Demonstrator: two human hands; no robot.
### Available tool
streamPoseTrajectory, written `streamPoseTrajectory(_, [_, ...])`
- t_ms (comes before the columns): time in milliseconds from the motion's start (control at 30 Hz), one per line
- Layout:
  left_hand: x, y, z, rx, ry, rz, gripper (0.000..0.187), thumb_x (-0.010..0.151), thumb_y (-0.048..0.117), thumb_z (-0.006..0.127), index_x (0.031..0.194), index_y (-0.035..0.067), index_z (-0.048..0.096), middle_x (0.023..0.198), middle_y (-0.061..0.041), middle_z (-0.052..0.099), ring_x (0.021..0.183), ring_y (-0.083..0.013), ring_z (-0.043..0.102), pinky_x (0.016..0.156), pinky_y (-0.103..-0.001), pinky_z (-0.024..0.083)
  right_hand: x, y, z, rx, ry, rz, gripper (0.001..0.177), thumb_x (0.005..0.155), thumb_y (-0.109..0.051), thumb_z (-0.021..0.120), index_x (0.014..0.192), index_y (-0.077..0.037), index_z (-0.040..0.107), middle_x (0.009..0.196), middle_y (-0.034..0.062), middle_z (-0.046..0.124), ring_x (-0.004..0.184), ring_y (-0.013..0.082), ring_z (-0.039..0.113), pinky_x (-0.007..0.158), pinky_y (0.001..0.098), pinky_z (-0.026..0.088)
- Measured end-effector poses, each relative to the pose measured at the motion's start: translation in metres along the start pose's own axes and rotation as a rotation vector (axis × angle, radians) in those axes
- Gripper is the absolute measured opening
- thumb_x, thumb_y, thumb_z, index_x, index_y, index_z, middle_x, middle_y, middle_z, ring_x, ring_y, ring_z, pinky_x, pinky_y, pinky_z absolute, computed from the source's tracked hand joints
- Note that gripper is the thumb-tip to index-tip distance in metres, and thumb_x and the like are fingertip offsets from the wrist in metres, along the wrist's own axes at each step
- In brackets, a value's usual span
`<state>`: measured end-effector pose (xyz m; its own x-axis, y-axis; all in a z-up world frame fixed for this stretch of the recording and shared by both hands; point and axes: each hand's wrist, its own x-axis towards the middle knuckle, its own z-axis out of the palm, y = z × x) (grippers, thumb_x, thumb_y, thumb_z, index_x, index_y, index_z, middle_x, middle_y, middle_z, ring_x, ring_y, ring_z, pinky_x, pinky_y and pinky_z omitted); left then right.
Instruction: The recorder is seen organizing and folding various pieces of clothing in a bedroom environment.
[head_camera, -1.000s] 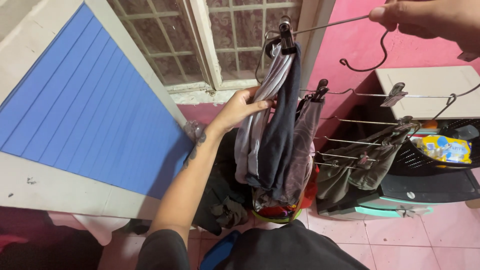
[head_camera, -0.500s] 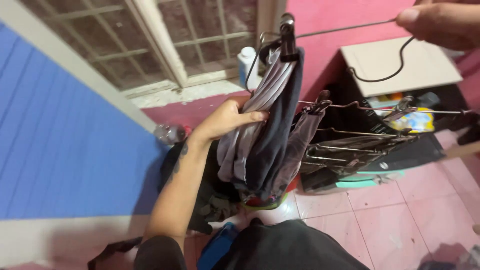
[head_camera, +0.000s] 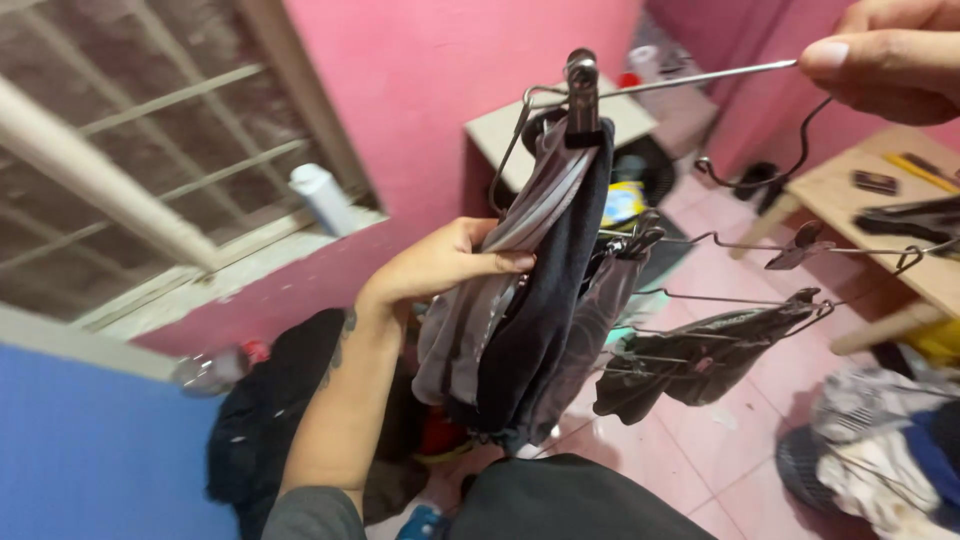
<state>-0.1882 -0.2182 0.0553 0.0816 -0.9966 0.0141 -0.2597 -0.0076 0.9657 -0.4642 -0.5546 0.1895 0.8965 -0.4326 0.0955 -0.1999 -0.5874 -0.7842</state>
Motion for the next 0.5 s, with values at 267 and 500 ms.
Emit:
streamPoseTrajectory(267, [0.120,0.001,0.126,0.018,-0.231,0.053,0.034,0.094,0.022,0.072,0.121,0.002,0.070,0.107,0.006,0.068,0.102,-0.0042,0.057,0.093,-0.026,0.049,-0.131,0.003,-0.072,-0.157,0.129,0.218,0.035,0.100,-0.036,0.067,0.089,-0.003,0.072,0.060,0.0054,0.055,0.052,0.0131,0.040,0.046,0.0329,0.029])
streamPoseTrajectory(500, [0.231,-0.039,0.208,-0.105,-0.437,0.044,0.026,0.094,0.016,0.072,0.113,-0.002,0.074,0.102,0.005,0.071,0.098,-0.0047,0.061,0.092,-0.026,0.051,-0.191,0.062,-0.126,-0.201,0.158,0.132,0.036,0.094,-0.040,0.068,0.085,-0.006,0.077,0.066,-0.0022,0.060,0.063,0.0068,0.051,0.058,0.0290,0.042])
